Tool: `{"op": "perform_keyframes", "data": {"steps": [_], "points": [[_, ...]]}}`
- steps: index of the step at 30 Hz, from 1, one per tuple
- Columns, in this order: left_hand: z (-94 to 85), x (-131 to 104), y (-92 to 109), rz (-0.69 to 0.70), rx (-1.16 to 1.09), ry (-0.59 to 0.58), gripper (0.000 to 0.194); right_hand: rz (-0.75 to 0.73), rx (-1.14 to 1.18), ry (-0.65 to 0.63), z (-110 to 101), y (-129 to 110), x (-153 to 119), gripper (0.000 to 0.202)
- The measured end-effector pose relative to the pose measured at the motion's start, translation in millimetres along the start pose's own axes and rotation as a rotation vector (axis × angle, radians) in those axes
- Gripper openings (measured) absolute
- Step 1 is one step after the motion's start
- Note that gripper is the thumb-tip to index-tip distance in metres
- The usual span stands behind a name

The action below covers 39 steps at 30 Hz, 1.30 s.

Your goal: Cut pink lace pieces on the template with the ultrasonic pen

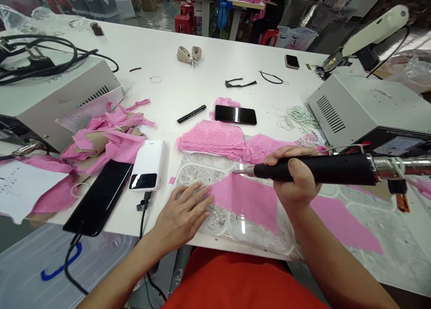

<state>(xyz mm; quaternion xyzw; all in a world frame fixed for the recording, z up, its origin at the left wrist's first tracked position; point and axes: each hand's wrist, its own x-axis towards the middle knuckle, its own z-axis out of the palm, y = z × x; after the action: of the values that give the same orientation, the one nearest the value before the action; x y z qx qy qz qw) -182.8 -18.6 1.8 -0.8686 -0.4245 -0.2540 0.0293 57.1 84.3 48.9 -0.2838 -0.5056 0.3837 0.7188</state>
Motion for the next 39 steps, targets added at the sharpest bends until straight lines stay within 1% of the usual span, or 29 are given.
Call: {"op": "perform_keyframes", "data": {"steps": [3, 5, 7, 9, 11, 14, 17, 20, 24, 28, 32, 39], "points": [[-3.3, 3, 2, 0.024, -0.005, 0.008, 0.026, -0.003, 0.004, 0.047, 1, -5, 2, 0.009], [-4.9, 9, 7, 0.054, -0.013, 0.007, 0.025, -0.023, 0.007, 0.101, -1, -13, 5, 0.010], [-3.2, 19, 15, 0.095, -0.022, -0.002, 0.025, -0.060, 0.011, 0.139, -7, -24, 9, 0.012], [3.6, 32, 23, 0.139, -0.022, -0.017, 0.025, -0.091, 0.007, 0.163, -18, -35, 11, 0.013], [14.6, 47, 31, 0.178, -0.012, -0.036, 0.027, -0.104, -0.012, 0.189, -31, -43, 11, 0.015], [32.7, 68, 38, 0.205, 0.015, -0.056, 0.027, -0.123, -0.063, 0.257, -50, -48, 8, 0.017], [44.7, 80, 42, 0.211, 0.035, -0.077, 0.030, -0.130, -0.096, 0.338, -63, -50, 3, 0.019], [48.5, 83, 45, 0.218, 0.036, -0.120, 0.033, -0.105, -0.084, 0.381, -71, -52, 0, 0.019], [47.1, 81, 48, 0.216, 0.046, -0.187, 0.035, -0.089, -0.042, 0.425, -78, -56, -1, 0.018], [45.2, 80, 50, 0.188, 0.055, -0.267, 0.039, -0.045, 0.005, 0.437, -83, -57, -2, 0.017], [45.3, 80, 53, 0.176, 0.056, -0.303, 0.044, -0.042, 0.001, 0.404, -87, -59, -4, 0.017], [47.4, 79, 57, 0.165, 0.069, -0.274, 0.049, -0.084, 0.002, 0.281, -96, -59, -8, 0.017]]}}
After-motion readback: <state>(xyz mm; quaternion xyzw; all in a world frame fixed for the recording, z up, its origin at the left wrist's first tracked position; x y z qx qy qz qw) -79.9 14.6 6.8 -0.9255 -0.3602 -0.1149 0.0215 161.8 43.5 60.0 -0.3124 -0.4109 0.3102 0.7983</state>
